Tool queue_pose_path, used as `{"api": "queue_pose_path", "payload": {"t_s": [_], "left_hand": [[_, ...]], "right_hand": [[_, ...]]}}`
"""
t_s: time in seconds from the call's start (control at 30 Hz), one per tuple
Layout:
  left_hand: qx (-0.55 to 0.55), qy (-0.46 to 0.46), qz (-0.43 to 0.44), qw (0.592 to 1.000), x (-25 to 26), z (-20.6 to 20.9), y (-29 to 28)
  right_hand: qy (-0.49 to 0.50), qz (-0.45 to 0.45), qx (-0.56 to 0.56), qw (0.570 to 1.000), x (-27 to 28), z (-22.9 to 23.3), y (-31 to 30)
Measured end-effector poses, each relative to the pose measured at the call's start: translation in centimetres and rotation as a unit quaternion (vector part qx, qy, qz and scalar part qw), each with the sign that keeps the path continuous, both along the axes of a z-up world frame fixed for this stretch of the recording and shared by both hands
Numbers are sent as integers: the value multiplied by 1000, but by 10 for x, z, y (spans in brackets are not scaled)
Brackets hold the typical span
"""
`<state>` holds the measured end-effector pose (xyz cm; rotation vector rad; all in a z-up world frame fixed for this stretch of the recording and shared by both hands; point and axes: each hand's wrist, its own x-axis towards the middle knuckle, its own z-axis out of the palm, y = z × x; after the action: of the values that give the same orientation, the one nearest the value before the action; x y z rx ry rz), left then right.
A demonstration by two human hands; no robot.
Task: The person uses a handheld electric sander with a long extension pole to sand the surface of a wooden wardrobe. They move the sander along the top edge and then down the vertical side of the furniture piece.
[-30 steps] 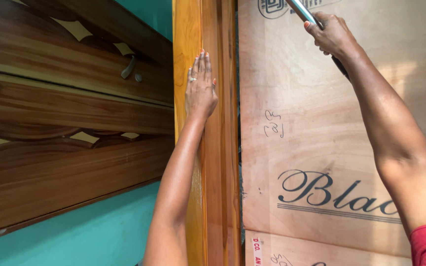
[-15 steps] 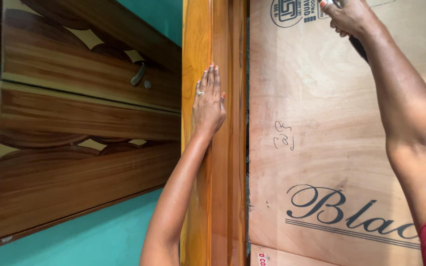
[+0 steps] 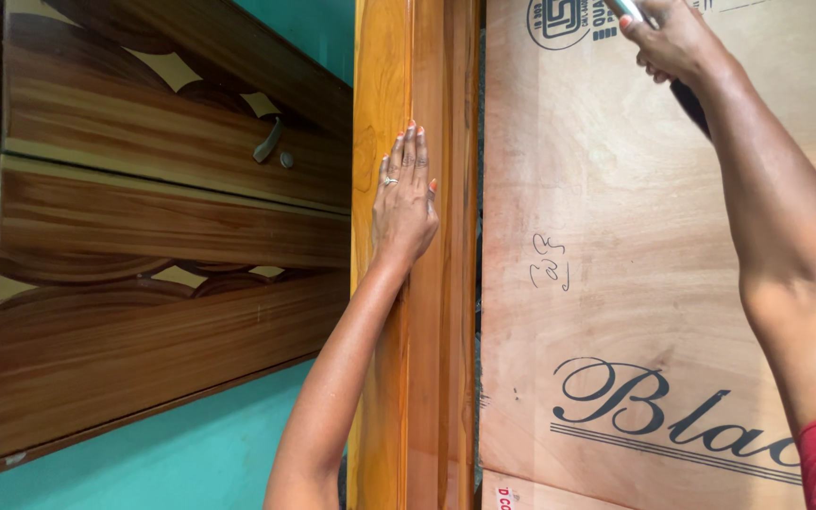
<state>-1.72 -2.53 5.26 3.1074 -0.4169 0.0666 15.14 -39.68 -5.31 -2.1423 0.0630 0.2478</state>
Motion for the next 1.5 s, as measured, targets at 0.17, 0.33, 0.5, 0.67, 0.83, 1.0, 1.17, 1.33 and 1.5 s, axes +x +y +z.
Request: {"api": "queue_pose_path", "payload": {"t_s": [0.17, 0.33, 0.5, 0.67, 0.83, 1.0, 1.17, 1.33, 1.5], "left_hand": [[-3, 3, 6, 1000, 0, -1, 1], [5, -6, 6, 1000, 0, 1, 0], [-2, -5, 3, 1000, -1, 0, 2], [-2, -7, 7, 1000, 2, -6, 3], [-1, -7, 10, 1000, 2, -9, 4], [-4, -10, 12, 1000, 2, -8, 4], [-1, -13, 13, 1000, 3, -12, 5], [10, -11, 20, 1000, 5, -15, 5], [8, -12, 22, 1000, 3, -13, 4]], "right_hand": [[14, -10, 34, 999, -26, -3, 0], [36, -12, 24, 999, -48, 3, 5], [51, -15, 26, 998, -74, 8, 7], [74, -14, 14, 997, -95, 8, 4], [93, -3, 18, 995, -123, 0, 1], [113, 1, 10, 994, -155, 12, 1], [130, -10, 12, 991, -190, 20, 6], [145, -11, 7, 989, -216, 15, 8], [156, -17, 13, 988, -239, 14, 9]]}}
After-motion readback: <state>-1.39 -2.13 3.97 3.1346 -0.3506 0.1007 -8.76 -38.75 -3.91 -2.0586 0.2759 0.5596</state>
